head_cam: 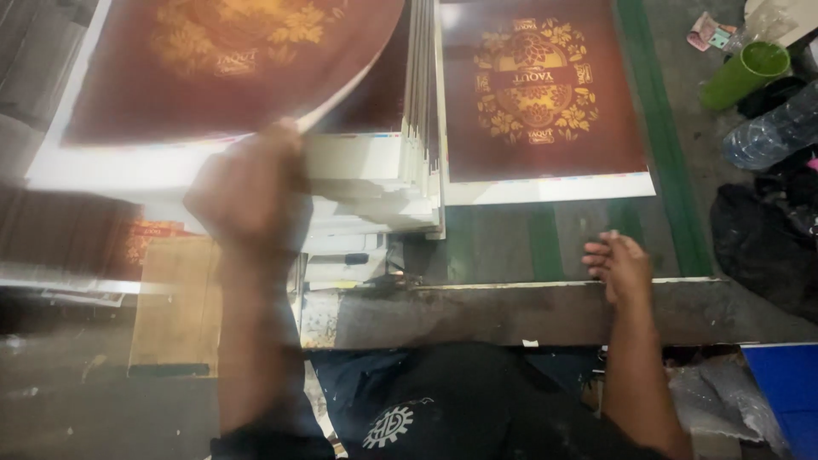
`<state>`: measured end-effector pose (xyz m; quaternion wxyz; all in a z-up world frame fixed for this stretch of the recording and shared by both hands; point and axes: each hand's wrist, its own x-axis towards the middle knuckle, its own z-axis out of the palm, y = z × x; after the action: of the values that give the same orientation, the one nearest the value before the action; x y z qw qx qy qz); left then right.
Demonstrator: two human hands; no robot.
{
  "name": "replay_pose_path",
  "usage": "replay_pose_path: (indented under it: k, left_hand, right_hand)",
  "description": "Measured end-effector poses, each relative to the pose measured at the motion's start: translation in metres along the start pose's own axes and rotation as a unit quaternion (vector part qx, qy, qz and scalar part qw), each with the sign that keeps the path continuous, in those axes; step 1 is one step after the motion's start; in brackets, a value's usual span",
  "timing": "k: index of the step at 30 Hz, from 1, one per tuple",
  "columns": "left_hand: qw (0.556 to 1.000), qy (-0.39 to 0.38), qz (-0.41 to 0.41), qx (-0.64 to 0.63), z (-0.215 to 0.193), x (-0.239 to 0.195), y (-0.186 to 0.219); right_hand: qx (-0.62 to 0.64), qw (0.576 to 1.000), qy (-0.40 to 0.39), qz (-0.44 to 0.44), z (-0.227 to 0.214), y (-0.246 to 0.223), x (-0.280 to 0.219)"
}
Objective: Sorting and stacking printed sheets on a workbench in a print shop.
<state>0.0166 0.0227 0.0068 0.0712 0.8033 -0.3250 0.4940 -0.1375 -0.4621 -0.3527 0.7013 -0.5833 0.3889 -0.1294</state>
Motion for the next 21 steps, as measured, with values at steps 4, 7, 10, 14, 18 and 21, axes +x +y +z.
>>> replay_pose_path:
  k: [4,7,10,14,18,21]
  left_hand:
    - [0.995,0.057,0.067,-0.048,-0.002,0.016,0.041]
    - [0.986,0.003,0.114,-0.125,-0.011,0.018,0.083]
    - [0.975,-0.051,0.167,-0.138,-0.023,0.03,0.117]
    - [0.957,-0.056,0.216,-0.187,-0.033,0.035,0.136]
    - [0.937,-0.082,0.23,-0.251,-0.051,0.04,0.135]
    - [0.916,-0.107,0.222,-0.316,-0.073,0.035,0.116]
  right_hand:
    - [-0.011,0.999,-0.035,-0.011,0.047,-0.053,-0.064]
    - [-0.029,0.994,-0.088,-0.062,0.083,-0.112,-0.116]
    - [0.01,0.967,-0.194,-0.164,0.099,-0.149,-0.157]
    - [-0.08,0.819,-0.316,-0.473,0.106,-0.159,-0.189]
    - [0.232,0.898,-0.348,-0.139,0.122,-0.181,-0.209]
    - [0.245,0.928,-0.243,-0.141,0.128,-0.201,-0.209]
